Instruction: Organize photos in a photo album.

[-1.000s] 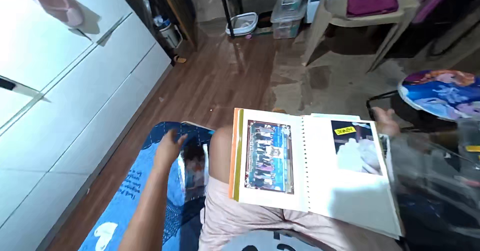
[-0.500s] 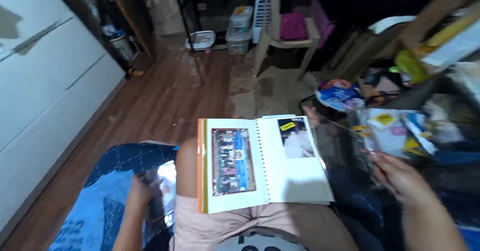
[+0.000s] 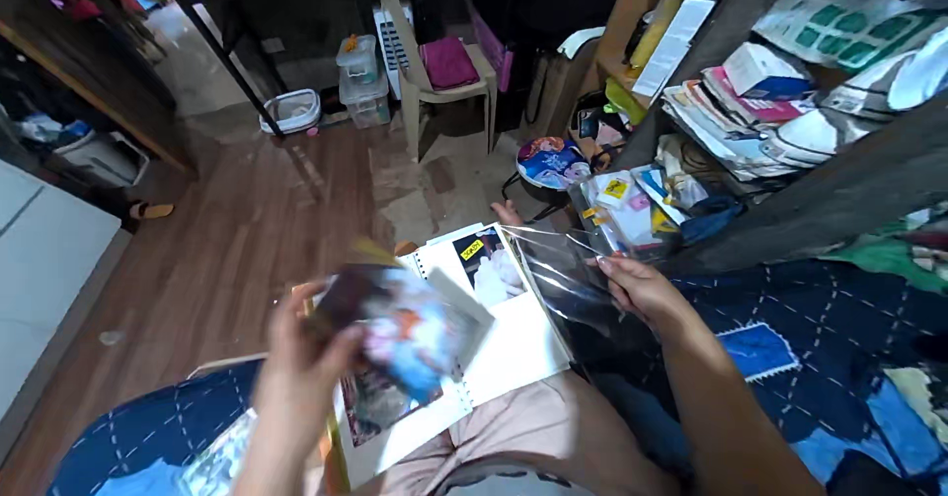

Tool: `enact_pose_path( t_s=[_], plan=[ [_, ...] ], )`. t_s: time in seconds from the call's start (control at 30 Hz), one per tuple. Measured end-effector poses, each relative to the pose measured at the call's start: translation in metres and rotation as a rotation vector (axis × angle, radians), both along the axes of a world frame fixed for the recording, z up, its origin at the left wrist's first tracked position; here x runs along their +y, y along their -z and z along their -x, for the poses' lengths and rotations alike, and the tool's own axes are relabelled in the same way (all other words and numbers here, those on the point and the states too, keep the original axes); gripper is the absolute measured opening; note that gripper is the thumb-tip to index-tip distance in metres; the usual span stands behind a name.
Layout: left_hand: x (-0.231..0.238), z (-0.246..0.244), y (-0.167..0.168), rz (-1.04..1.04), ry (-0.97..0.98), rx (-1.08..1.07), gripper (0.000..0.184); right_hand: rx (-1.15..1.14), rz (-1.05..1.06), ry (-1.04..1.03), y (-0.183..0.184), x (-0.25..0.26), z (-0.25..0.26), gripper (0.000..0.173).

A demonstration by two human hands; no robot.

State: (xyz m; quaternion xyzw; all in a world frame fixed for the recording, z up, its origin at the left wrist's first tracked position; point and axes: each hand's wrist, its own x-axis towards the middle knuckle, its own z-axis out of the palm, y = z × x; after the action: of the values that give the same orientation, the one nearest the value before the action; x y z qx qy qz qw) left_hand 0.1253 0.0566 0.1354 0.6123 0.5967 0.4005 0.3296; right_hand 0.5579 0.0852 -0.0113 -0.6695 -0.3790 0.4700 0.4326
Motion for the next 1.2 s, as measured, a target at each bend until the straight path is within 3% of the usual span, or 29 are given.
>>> enact_pose_path(
  t_s=[0.13, 0.23, 0.4, 0.6, 0.9, 1.03, 1.2],
  plan=[
    [0.045, -0.087, 0.051, 0.466, 0.309, 0.154, 0.068, 0.039, -0.016, -0.017, 0.002, -0.002, -0.005, 0.031],
    [0.062, -0.107, 0.082, 0.589, 0.386, 0.258, 0.061, 0.046, -0.005, 0.0, 0.0, -0.001, -0.005, 0.031],
    [0.066, -0.117, 0.094, 0.566, 0.349, 0.495, 0.056, 0.047, -0.06, -0.029, 0.009, 0.001, -0.011, 0.031],
    [0.067, -0.122, 0.088, 0.559, 0.332, 0.613, 0.048, 0.057, -0.079, -0.043, 0.013, 0.001, -0.011, 0.03],
    [0.072, -0.1, 0.082, 0.629, 0.313, 0.441, 0.038, 0.008, -0.034, -0.054, 0.017, 0.003, -0.014, 0.031],
    [0.066, -0.078, 0.064, 0.581, 0.211, 0.454, 0.036, -0.023, -0.012, -0.055, 0.018, 0.003, -0.014, 0.032],
    [0.066, -0.071, 0.066, 0.609, 0.137, 0.47, 0.035, -0.004, -0.023, -0.038, 0.019, 0.005, -0.011, 0.031]
  ],
)
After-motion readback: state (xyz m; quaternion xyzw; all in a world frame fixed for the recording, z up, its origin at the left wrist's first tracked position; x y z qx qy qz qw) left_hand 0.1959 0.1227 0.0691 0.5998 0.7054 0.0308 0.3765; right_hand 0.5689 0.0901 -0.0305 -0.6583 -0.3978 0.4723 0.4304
